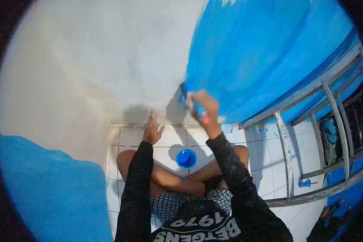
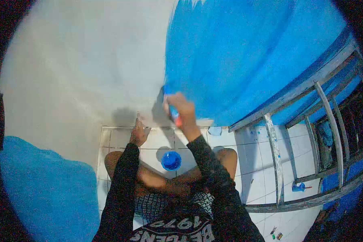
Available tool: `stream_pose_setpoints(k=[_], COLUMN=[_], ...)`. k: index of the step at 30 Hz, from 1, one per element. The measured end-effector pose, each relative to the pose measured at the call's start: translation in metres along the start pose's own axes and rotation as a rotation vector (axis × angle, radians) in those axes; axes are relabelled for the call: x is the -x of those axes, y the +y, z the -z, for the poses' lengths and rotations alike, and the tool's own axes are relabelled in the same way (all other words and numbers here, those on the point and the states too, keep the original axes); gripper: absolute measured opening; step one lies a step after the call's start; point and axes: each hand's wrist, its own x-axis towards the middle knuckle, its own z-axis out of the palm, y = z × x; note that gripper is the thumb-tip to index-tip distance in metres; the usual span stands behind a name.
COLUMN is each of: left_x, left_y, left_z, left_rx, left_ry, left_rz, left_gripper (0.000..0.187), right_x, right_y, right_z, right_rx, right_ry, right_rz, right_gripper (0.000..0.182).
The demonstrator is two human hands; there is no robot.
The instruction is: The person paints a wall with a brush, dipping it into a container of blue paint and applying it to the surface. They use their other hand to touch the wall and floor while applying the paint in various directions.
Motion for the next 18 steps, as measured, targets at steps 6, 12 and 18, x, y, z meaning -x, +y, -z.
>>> stream_pose_setpoints(k=[6,12,18], left_x=[0.002,0.001,0.002], left_y=[0.008,0.007,0.011], left_z=[0.002,-0.001,0.000], left_rx=[-0.072,-0.046,-0.044], left_ry=[0.018,0.059,0.024], left_rz=[0.007,-0.038,0.028], left_gripper=[0.094,0.096,0.098], right_x=[-0.069,0.022,0.116], right_y=[-0.023,0.017,0.025], right_z=[0.022,-0.006,-0.026], right_rx=[0.189,0.221,0.055], right_ry=[0.359,0.175,-0.329], right_rz=[0.187,0.077,-0.244], right_gripper=[0.013,0.020,0.023])
